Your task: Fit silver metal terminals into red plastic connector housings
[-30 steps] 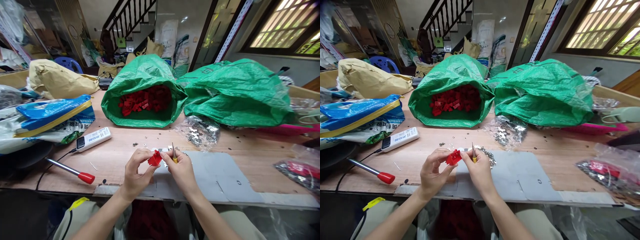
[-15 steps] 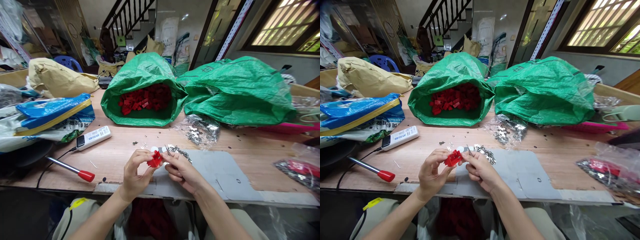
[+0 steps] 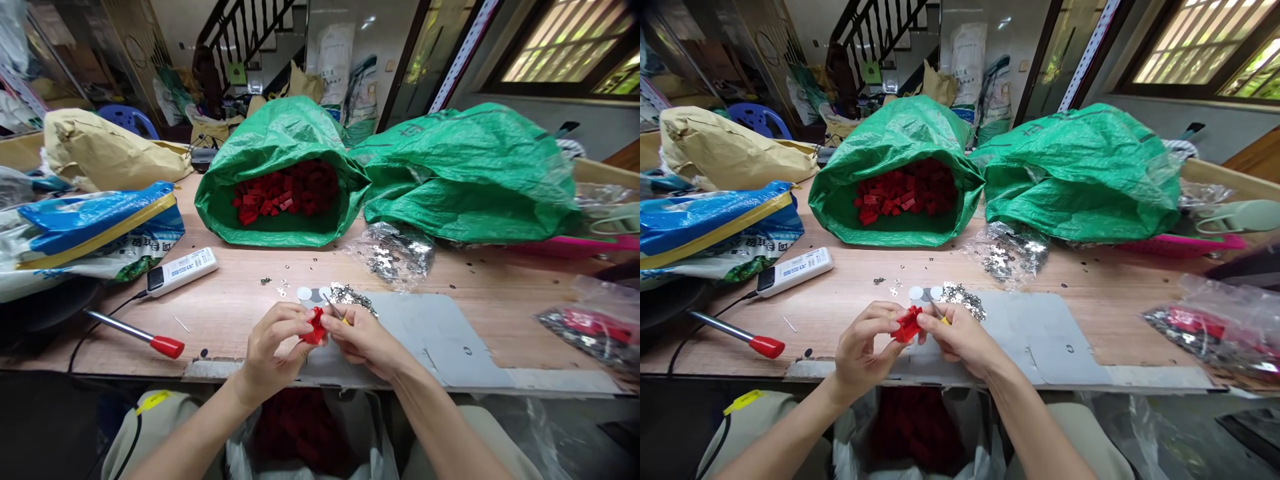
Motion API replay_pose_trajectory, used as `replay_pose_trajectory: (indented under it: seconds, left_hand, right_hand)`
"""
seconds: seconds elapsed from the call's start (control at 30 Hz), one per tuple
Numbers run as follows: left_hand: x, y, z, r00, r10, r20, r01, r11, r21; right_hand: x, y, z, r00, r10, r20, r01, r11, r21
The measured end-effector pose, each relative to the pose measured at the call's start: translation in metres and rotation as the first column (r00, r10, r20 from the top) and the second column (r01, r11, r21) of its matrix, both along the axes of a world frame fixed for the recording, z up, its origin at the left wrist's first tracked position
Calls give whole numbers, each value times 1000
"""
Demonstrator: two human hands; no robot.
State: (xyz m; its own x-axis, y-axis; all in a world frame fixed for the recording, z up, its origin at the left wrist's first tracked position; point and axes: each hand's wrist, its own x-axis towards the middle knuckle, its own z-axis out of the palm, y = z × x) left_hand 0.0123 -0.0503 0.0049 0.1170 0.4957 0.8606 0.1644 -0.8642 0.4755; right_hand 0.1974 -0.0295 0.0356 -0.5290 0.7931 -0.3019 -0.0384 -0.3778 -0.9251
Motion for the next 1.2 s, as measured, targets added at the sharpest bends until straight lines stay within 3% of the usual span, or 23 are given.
replay_pose_trajectory:
  seconds: [0.17,0.3,0.5,0.73,0.8,0.87,0.9,0.97,1.0,1.07,1.2]
  left_hand:
    - [3,-12,3,999,-46,-14,46,998,34]
    - [2,-20,-1,990,-137,30,138,988,-75]
    - [0,-26,-7,971,-182,153,218,938,-271]
    - [-3,-24,-7,972,-156,178,203,935,-289]
    - [-5,-22,-7,974,-132,182,183,935,-304]
    - [-7,-20,-7,980,-95,176,156,913,-377]
    - [-9,-20,-7,984,-91,154,150,887,-436]
    - [-11,-18,-8,988,-132,81,154,811,-564]
    - [-12,-18,-9,985,-168,38,156,777,-610]
    - [-13,-18,-10,973,-226,-50,143,758,-636]
    - [-12,-17,-11,944,-245,-220,86,829,-553]
  right_hand:
    - [6,-7,-5,995,70,-69,-81,982,-173]
    - [8,-14,-14,984,103,-144,-138,957,-257]
    - [10,-18,-13,971,162,-175,-206,938,-278]
    - [5,-15,-5,970,200,-140,-232,933,-277]
    - [9,-12,-1,977,211,-10,-210,963,-169]
    - [14,-7,2,972,50,231,-72,994,87]
    - [17,-4,2,935,-101,340,13,967,253]
    - [20,3,0,806,-371,461,81,841,535]
    - [20,5,-2,748,-442,494,52,782,621]
    - [16,8,-8,658,-478,582,-92,716,692]
    - [1,7,-19,458,-517,723,-316,666,676]
